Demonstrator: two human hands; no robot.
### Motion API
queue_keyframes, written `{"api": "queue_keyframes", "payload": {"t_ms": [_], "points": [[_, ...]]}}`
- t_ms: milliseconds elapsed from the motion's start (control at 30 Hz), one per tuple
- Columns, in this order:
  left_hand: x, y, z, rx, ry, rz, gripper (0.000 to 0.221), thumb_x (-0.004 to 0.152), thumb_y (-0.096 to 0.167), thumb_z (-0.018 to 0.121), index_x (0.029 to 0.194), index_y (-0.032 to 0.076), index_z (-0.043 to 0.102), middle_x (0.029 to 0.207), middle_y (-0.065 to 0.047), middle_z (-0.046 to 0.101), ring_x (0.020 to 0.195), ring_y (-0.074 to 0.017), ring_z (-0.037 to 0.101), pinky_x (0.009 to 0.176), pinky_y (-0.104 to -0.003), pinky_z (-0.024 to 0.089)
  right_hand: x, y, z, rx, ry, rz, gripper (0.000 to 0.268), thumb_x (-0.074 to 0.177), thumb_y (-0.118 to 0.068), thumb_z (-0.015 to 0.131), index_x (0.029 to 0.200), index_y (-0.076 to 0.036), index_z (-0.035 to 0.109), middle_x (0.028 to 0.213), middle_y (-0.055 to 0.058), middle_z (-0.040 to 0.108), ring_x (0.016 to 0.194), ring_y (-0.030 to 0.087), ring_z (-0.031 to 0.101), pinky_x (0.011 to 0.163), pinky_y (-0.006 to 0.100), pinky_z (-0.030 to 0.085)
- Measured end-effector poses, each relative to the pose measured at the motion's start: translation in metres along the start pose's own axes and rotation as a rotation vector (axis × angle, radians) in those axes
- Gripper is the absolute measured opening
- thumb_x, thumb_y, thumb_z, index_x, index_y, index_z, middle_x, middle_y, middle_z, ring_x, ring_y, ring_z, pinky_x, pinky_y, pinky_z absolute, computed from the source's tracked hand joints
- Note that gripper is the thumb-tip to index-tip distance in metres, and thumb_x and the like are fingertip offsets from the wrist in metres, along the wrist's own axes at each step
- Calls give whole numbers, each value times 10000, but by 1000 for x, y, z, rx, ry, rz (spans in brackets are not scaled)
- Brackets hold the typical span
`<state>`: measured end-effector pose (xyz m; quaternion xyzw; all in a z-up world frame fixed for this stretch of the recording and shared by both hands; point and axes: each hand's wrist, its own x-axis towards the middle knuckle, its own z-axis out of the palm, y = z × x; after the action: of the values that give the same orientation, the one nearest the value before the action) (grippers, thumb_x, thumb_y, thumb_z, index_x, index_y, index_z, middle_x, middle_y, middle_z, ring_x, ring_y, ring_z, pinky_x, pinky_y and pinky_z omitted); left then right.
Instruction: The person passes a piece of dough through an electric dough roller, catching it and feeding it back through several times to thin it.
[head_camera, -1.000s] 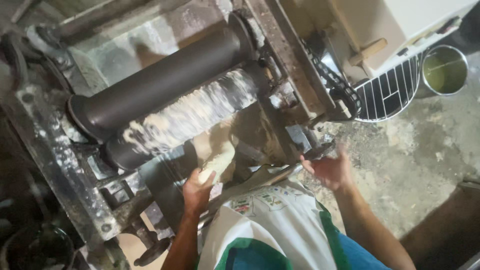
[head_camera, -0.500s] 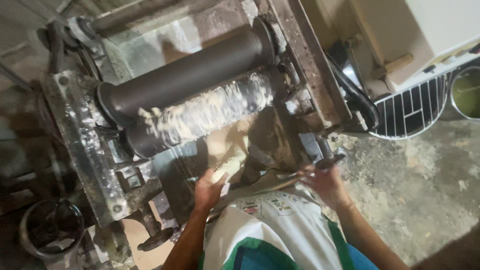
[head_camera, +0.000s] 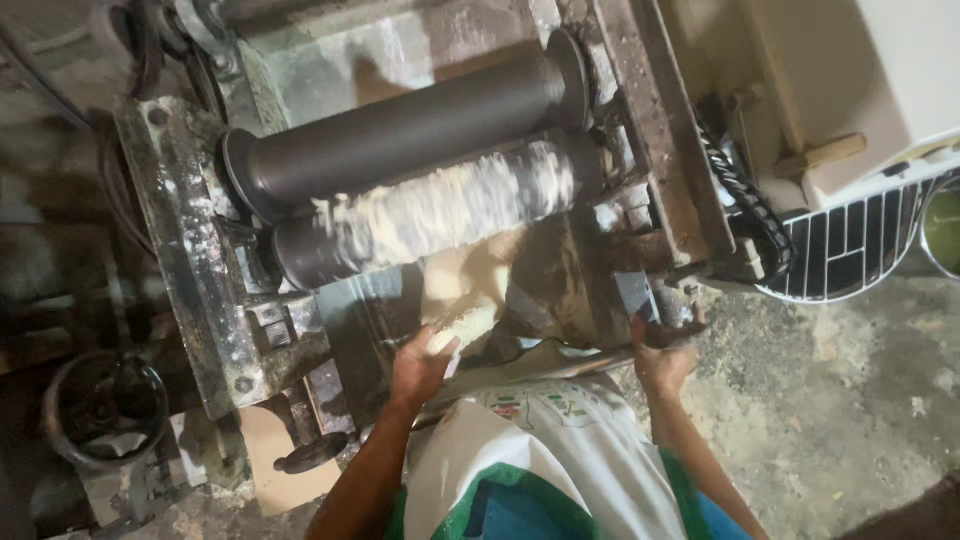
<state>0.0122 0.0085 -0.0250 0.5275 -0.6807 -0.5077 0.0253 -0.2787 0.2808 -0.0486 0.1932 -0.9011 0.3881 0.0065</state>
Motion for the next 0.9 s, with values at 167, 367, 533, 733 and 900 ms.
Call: {"api": "queue_keyframes", "payload": {"t_ms": [167, 367, 533, 733, 900], "points": [[-3, -5, -10, 22, 34, 100, 488, 834, 405, 756, 1240, 146, 684, 1059, -172, 750, 951, -309, 729, 835, -405, 553, 20, 59, 17, -123, 49, 96, 472, 885, -201, 719, 1339, -78, 677, 1090, 130, 711, 974, 239, 660, 874, 398, 543], [-8, 30, -35, -26, -15, -11, 392, 855, 387, 752, 1125, 105, 726, 1006, -152, 771, 903, -301, 756, 820, -392, 567, 73, 117, -56, -89, 159, 274, 381, 967, -300, 840, 1067, 9, 642, 967, 163, 681, 844, 228, 620, 755, 364, 515], [1, 93, -67, -15, 102, 219, 346, 878, 335, 763, 1085, 61, 717, 1036, -169, 733, 961, -341, 712, 835, -409, 555, 83, 91, -147, -735, -999, -29, 337, 1007, -351, 628, 1198, -109, 766, 1167, 138, 784, 1021, 241, 730, 890, 358, 583], [75, 178, -63, 161, 448, 605, 240, 909, 288, 779, 1037, 113, 675, 1010, -147, 683, 1022, -363, 636, 931, -461, 483, 56, -75, -9, 82, -1162, 504, 642, 907, -577, 534, 1369, -131, 560, 1181, 81, 769, 1165, 195, 694, 1046, 385, 469], [210, 256, -72, 384, 507, 950, 654, 911, 483, 726, 1393, 68, 573, 1426, -213, 479, 1319, -438, 406, 1153, -630, 260, 108, -150, 209, 709, -967, 509, 574, 987, -562, 480, 1036, -15, 647, 960, 94, 707, 981, 228, 702, 986, 398, 562]]}}
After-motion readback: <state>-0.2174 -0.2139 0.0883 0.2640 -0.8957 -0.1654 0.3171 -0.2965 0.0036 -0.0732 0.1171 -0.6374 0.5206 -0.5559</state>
